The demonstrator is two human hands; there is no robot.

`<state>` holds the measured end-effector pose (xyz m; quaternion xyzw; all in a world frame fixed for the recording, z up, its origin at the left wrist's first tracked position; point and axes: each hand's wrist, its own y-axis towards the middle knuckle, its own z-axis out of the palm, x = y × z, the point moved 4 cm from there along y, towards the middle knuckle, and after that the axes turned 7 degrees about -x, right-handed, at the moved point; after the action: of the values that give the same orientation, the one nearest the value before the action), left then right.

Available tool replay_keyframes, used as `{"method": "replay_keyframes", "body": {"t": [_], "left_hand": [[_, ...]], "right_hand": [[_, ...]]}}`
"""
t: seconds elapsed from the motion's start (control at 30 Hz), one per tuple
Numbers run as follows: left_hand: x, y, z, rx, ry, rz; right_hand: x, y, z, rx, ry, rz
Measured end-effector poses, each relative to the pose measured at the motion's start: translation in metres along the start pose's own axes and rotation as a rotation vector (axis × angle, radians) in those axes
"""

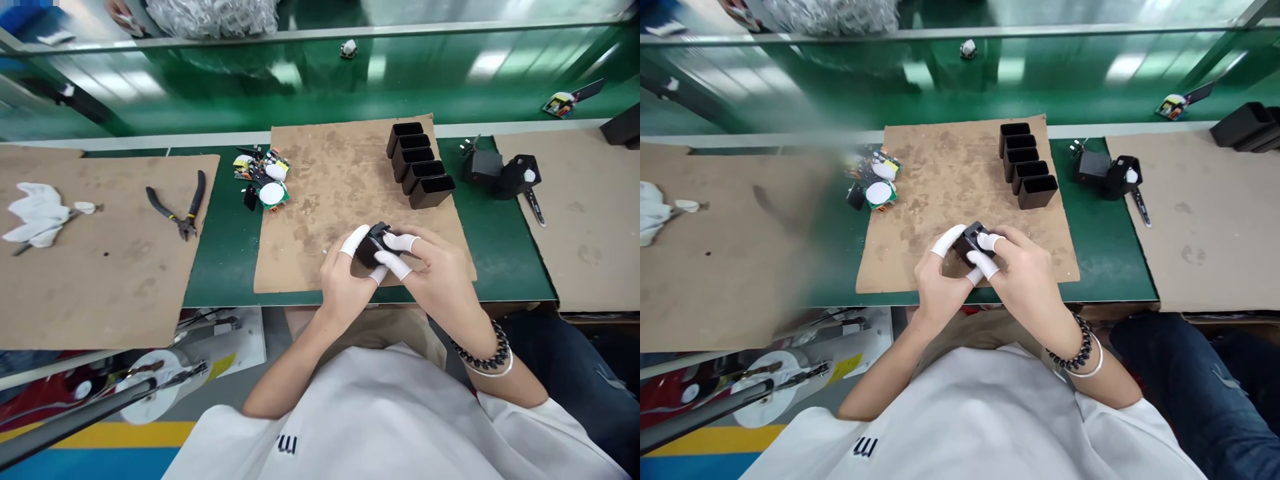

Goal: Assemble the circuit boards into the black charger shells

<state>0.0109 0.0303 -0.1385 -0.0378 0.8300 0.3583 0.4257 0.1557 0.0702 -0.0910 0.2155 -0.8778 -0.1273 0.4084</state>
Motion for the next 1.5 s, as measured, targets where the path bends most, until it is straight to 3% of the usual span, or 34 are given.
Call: {"method": "replay_keyframes", "body": {"t": [0.13, 0.23, 0.33, 0.47, 0.63, 0.7, 0.83, 0.9, 1.17, 1.33, 1.43, 1.5], "left_hand": [[0.003, 0.001, -0.005, 0.08, -0.015, -0.006], [0.002, 0.005, -0.014, 0.145, -0.019, 0.029], [0.003, 0.012, -0.031, 0.055, 0.022, 0.033], [0.009, 0.023, -0.049, -0.119, 0.046, 0.022], [0.016, 0.027, -0.057, -0.197, -0.043, -0.001], [0.019, 0.027, -0.056, -0.138, -0.067, -0.069], [0.019, 0.026, -0.037, 0.293, -0.186, -0.189], [0.016, 0.027, -0.028, 0.431, -0.213, -0.196], [0.016, 0.046, -0.019, 0.522, -0.147, -0.074], [0.012, 0.053, -0.021, 0.588, -0.105, 0.002], [0.013, 0.049, -0.025, 0.583, -0.14, -0.063], [0.016, 0.045, -0.033, 0.507, -0.186, -0.129]], "right_hand": [[-0.012, -0.006, 0.011, -0.033, 0.102, 0.026], [-0.012, -0.008, 0.003, -0.182, 0.078, -0.108], [-0.009, -0.008, -0.003, -0.253, -0.019, -0.243], [-0.007, -0.003, 0.005, -0.068, -0.131, -0.385], [-0.008, -0.001, 0.007, -0.105, -0.155, -0.412], [-0.013, -0.002, 0.014, -0.014, -0.166, -0.422], [-0.023, 0.001, 0.018, 0.126, -0.091, -0.409], [-0.025, 0.003, 0.015, 0.166, 0.0, -0.401], [-0.028, 0.004, 0.009, 0.16, 0.137, -0.131], [-0.024, 0.009, 0.01, 0.139, 0.176, -0.291], [-0.019, 0.012, 0.004, 0.171, 0.139, -0.393], [-0.016, 0.013, -0.003, 0.117, 0.111, -0.391]]}}
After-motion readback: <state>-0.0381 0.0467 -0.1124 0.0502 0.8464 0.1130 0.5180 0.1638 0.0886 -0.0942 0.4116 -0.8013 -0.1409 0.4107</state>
